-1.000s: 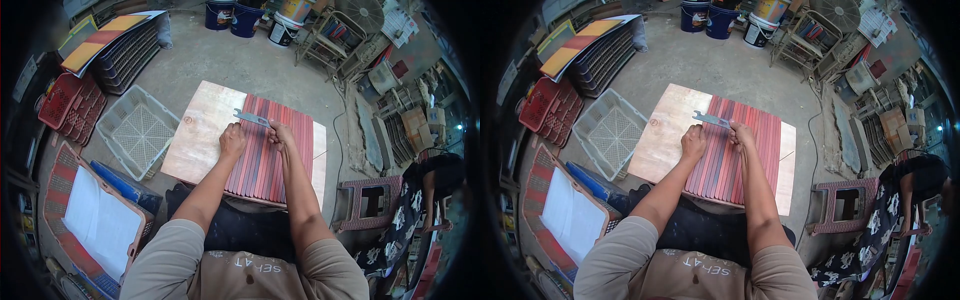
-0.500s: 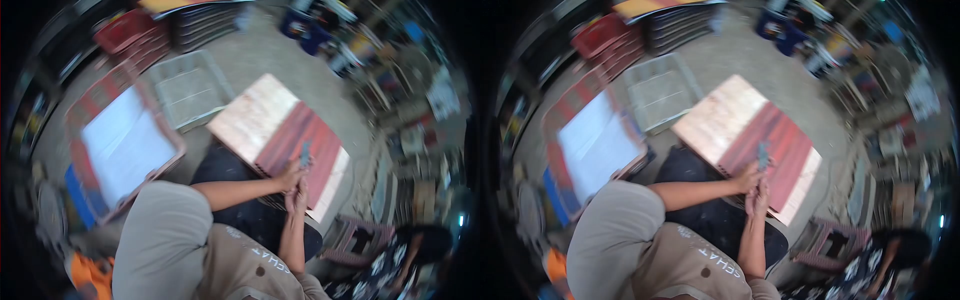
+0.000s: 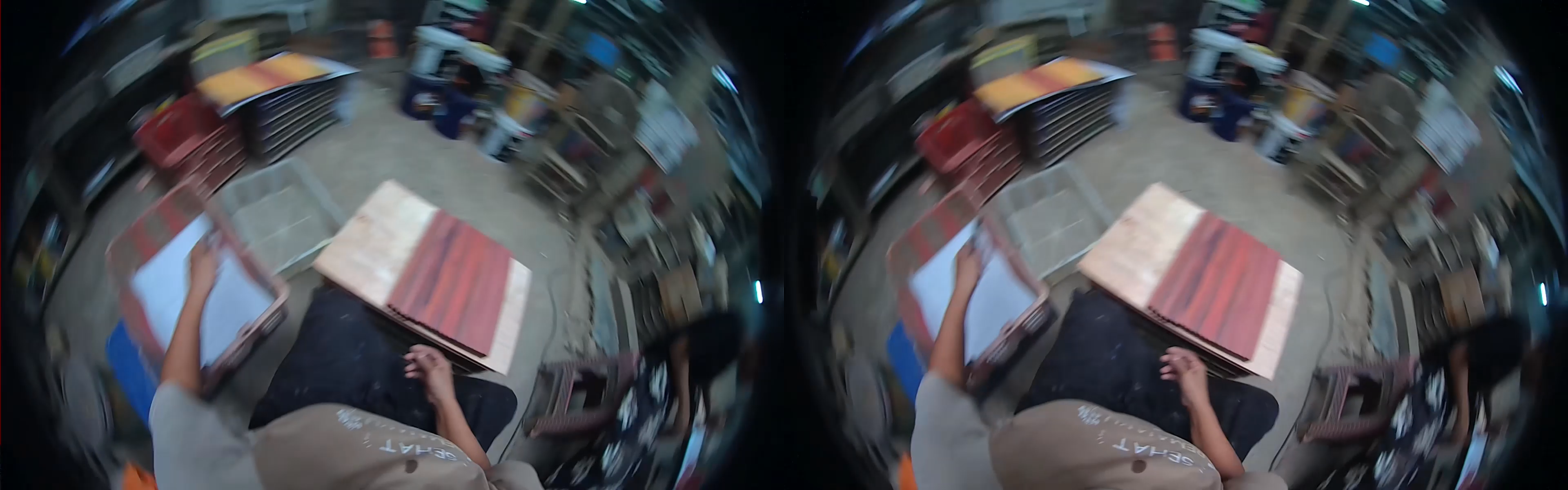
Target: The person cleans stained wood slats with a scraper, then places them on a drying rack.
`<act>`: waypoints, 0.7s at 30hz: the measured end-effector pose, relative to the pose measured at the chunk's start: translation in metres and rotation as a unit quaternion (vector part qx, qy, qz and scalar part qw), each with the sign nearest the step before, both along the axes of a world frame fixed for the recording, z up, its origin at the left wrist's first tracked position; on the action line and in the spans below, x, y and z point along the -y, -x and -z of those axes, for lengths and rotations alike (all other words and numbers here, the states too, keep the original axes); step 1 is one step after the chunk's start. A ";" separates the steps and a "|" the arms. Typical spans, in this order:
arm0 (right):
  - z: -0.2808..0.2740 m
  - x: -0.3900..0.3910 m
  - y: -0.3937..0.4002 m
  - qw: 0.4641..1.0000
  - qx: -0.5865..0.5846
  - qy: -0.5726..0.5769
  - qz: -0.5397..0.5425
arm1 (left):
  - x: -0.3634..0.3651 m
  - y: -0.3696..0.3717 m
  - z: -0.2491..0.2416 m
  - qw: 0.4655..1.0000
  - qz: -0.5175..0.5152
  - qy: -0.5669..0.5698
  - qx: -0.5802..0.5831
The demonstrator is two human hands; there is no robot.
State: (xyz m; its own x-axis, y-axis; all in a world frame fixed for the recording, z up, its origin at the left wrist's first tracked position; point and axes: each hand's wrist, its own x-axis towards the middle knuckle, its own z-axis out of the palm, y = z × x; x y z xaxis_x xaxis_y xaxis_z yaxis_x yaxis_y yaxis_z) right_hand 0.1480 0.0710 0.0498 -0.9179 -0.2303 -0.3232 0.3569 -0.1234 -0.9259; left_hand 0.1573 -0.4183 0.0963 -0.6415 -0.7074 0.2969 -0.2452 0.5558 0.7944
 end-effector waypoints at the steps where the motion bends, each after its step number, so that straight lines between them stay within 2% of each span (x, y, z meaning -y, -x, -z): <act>1: 0.005 0.000 -0.005 1.000 0.017 -0.010 -0.002 | 0.079 -0.006 0.091 0.984 -0.071 -0.004 0.164; 2: 0.006 0.001 -0.009 0.999 0.020 -0.029 -0.017 | 0.169 -0.018 0.196 0.952 -0.183 0.108 0.220; 3: 0.007 0.003 -0.013 0.999 0.030 -0.038 -0.025 | 0.084 -0.044 0.106 0.951 -0.129 0.073 0.273; 4: 0.013 0.005 -0.013 0.998 0.028 -0.049 -0.035 | 0.122 -0.054 0.152 0.907 -0.111 0.128 0.386; 5: 0.014 0.004 -0.015 0.998 0.017 -0.045 -0.045 | 0.128 -0.071 0.174 0.906 -0.108 0.242 0.330; 6: 0.015 0.006 -0.016 0.998 0.017 -0.036 -0.050 | 0.126 -0.084 0.170 0.859 -0.012 0.358 0.366; 7: 0.016 0.007 -0.015 0.999 0.009 -0.031 -0.044 | 0.127 -0.091 0.172 0.829 0.031 0.426 0.361; 10: 0.012 0.008 -0.020 0.998 -0.006 -0.036 -0.042 | 0.145 -0.096 0.207 0.811 0.076 0.468 0.342; 12: 0.013 0.006 -0.023 0.998 -0.022 -0.047 -0.041 | 0.149 -0.080 0.225 0.924 0.048 0.247 0.287; 13: 0.015 0.003 -0.025 0.997 -0.030 -0.054 -0.034 | 0.160 -0.088 0.228 0.956 0.025 0.127 0.263; 14: 0.015 0.000 -0.026 0.997 -0.036 -0.060 -0.032 | 0.176 -0.094 0.226 0.876 0.123 0.287 0.368; 15: 0.016 -0.005 -0.027 0.996 -0.050 -0.064 -0.028 | 0.185 -0.099 0.223 0.878 0.136 0.298 0.350; 17: 0.004 -0.021 -0.022 0.996 -0.065 -0.058 -0.011 | 0.198 -0.079 0.228 0.949 0.048 0.175 0.258; 18: -0.004 -0.026 -0.019 0.992 -0.092 -0.067 0.045 | 0.218 -0.068 0.219 0.909 0.025 0.171 0.379; 19: -0.006 -0.038 -0.012 0.986 -0.113 -0.077 0.090 | 0.217 -0.058 0.201 0.925 0.018 0.178 0.336; 20: -0.005 -0.052 -0.003 0.973 -0.139 -0.124 0.138 | 0.206 -0.042 0.178 0.967 -0.018 0.104 0.231; 21: -0.001 -0.069 0.008 0.955 -0.151 -0.170 0.191 | 0.179 -0.025 0.144 0.988 -0.018 0.077 0.132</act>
State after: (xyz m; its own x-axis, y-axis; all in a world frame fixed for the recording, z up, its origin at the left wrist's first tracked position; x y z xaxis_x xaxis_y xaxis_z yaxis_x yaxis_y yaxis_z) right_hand 0.1399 0.1397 0.0505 -0.9773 0.2101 -0.0262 0.0556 0.1353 -0.9892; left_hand 0.1821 -0.5969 -0.0472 -0.6863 -0.6904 0.2287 -0.4534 0.6521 0.6076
